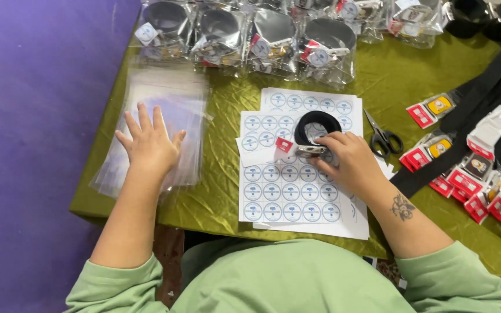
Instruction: Cutting labels from a sheet, applying them to rolled-up belts, and placing the belts into plastic bags.
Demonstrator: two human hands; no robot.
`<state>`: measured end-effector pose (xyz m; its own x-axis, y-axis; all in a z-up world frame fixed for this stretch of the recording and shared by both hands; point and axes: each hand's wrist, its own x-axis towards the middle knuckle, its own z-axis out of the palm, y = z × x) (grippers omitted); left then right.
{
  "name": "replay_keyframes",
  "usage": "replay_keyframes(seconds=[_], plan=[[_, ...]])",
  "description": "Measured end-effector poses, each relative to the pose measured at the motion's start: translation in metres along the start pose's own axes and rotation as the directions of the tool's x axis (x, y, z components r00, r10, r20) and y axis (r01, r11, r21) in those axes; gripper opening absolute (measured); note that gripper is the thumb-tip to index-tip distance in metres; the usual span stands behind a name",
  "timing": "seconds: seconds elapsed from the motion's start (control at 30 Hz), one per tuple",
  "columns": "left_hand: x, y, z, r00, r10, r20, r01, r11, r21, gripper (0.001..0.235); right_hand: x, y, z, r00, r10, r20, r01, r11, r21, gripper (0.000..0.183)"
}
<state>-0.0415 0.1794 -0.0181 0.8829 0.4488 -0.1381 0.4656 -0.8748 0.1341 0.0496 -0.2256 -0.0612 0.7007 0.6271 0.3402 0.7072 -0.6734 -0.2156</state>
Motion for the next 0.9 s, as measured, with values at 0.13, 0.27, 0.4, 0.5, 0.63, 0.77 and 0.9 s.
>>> replay_keyframes(seconds=[0.13,0.27,0.4,0.5,0.63,0.77,0.9], plan=[[0.002,-0.021,0.025,0.993,-0.047,0.108,0.052,0.998,-0.044,0.073,-0.001,0.005,0.007,1.000,0.000,-0.009,0.001,1.000,0.020,0.033],[-0.003,-0.026,0.024,0.999,0.031,0.027,-0.028,0.995,-0.097,0.054,-0.001,0.008,0.004,0.996,0.089,-0.026,-0.087,0.993,0.082,0.023],[-0.004,-0.030,0.026,0.990,0.137,-0.025,-0.138,0.989,-0.053,0.050,0.000,0.018,-0.004,0.978,0.196,-0.068,-0.190,0.978,0.086,0.026],[0.004,-0.033,0.045,0.958,0.270,-0.100,-0.268,0.963,0.031,0.048,-0.004,0.030,-0.006,0.957,0.275,-0.092,-0.256,0.951,0.174,0.027],[-0.011,0.000,0.031,0.924,0.365,-0.114,-0.365,0.931,0.023,0.048,0.000,0.029,-0.008,0.929,0.272,-0.251,-0.199,0.939,0.281,0.026],[-0.032,0.046,0.023,0.718,0.667,-0.198,-0.659,0.743,0.114,0.046,0.003,0.027,-0.013,0.877,0.319,-0.359,-0.156,0.897,0.414,0.023],[-0.039,0.076,0.034,0.558,0.824,-0.101,-0.794,0.565,0.224,0.052,0.004,0.026,-0.018,0.852,0.331,-0.405,-0.100,0.863,0.495,0.023]])
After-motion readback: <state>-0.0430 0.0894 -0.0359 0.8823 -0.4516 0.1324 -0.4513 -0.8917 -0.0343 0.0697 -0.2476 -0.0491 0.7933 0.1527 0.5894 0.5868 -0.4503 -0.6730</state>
